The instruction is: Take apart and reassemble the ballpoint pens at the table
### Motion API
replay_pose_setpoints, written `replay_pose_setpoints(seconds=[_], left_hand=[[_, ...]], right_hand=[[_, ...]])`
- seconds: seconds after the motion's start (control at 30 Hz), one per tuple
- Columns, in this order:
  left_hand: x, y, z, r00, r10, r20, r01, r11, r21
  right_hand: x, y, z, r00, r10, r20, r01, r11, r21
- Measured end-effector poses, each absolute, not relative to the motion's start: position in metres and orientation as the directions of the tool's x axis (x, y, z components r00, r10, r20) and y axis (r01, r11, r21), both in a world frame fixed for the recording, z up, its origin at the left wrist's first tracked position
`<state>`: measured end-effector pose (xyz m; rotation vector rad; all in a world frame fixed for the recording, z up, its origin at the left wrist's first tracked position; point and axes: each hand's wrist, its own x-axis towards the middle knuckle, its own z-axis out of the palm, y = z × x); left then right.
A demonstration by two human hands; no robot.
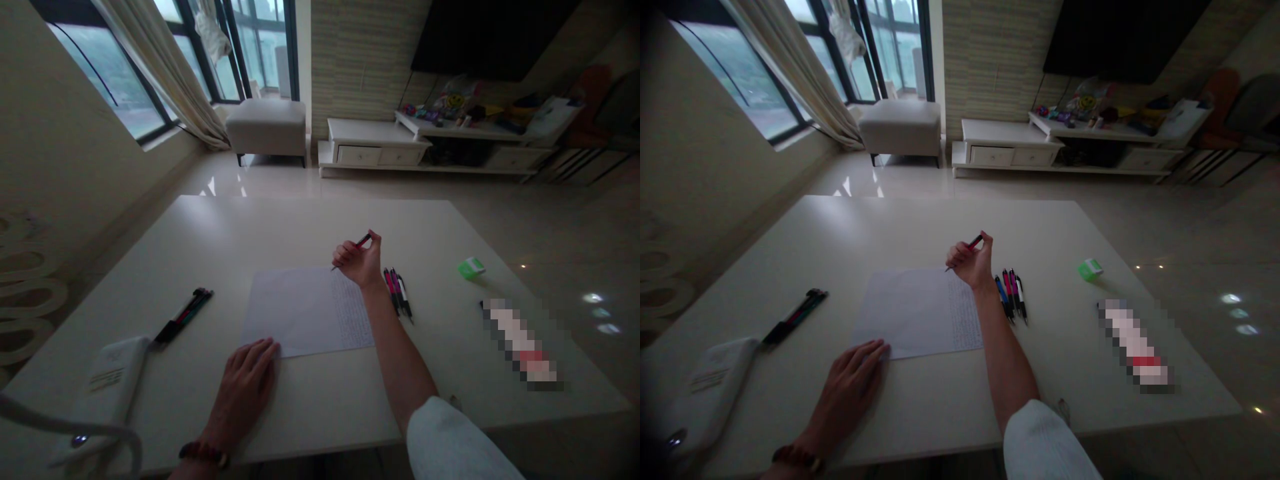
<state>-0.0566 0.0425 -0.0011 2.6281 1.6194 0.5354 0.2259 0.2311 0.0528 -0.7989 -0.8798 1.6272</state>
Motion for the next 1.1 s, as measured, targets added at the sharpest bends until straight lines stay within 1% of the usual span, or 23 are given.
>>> replay_pose_setpoints(seconds=[0.1, 0.2, 0.3, 0.4, 0.53, 0.7, 0.77, 0.87, 0.93, 1.0, 1.03, 1.1], left_hand=[[-0.058, 0.042, -0.003, 0.41, 0.873, 0.263, 0.869, -0.461, 0.178], [-0.058, 0.042, -0.004, 0.415, 0.872, 0.261, 0.868, -0.465, 0.173], [-0.058, 0.042, -0.004, 0.412, 0.872, 0.265, 0.868, -0.464, 0.179], [-0.056, 0.042, -0.002, 0.412, 0.869, 0.273, 0.863, -0.469, 0.189], [-0.055, 0.042, 0.0, 0.407, 0.869, 0.28, 0.863, -0.467, 0.194], [-0.055, 0.043, 0.002, 0.401, 0.867, 0.296, 0.86, -0.468, 0.205], [-0.055, 0.043, 0.002, 0.403, 0.865, 0.301, 0.858, -0.471, 0.206], [-0.054, 0.043, 0.003, 0.41, 0.861, 0.3, 0.857, -0.476, 0.197], [-0.054, 0.042, 0.002, 0.409, 0.865, 0.293, 0.862, -0.471, 0.188], [-0.055, 0.042, 0.002, 0.406, 0.869, 0.284, 0.865, -0.465, 0.186], [-0.055, 0.042, 0.001, 0.405, 0.869, 0.285, 0.865, -0.465, 0.188], [-0.055, 0.042, 0.0, 0.407, 0.866, 0.291, 0.862, -0.47, 0.19]], right_hand=[[0.229, 0.232, 0.05, -0.211, 0.977, -0.04, -0.539, -0.151, -0.829], [0.23, 0.232, 0.048, -0.205, 0.979, -0.017, -0.556, -0.131, -0.821], [0.229, 0.232, 0.049, -0.178, 0.984, -0.016, -0.513, -0.106, -0.852], [0.228, 0.231, 0.052, -0.179, 0.982, -0.06, -0.455, -0.137, -0.88], [0.229, 0.23, 0.054, -0.184, 0.979, -0.084, -0.455, -0.161, -0.876], [0.23, 0.234, 0.049, -0.114, 0.989, -0.096, -0.448, -0.138, -0.883], [0.226, 0.238, 0.043, -0.061, 0.992, -0.106, -0.433, -0.122, -0.893], [0.218, 0.244, 0.03, 0.037, 0.99, -0.137, -0.353, -0.115, -0.928], [0.214, 0.244, 0.023, 0.018, 0.983, -0.185, -0.239, -0.176, -0.955], [0.212, 0.243, 0.017, -0.05, 0.974, -0.221, -0.126, -0.226, -0.966], [0.211, 0.242, 0.014, -0.08, 0.974, -0.212, -0.085, -0.219, -0.972], [0.21, 0.239, 0.008, -0.094, 0.986, -0.137, -0.022, -0.139, -0.99]])
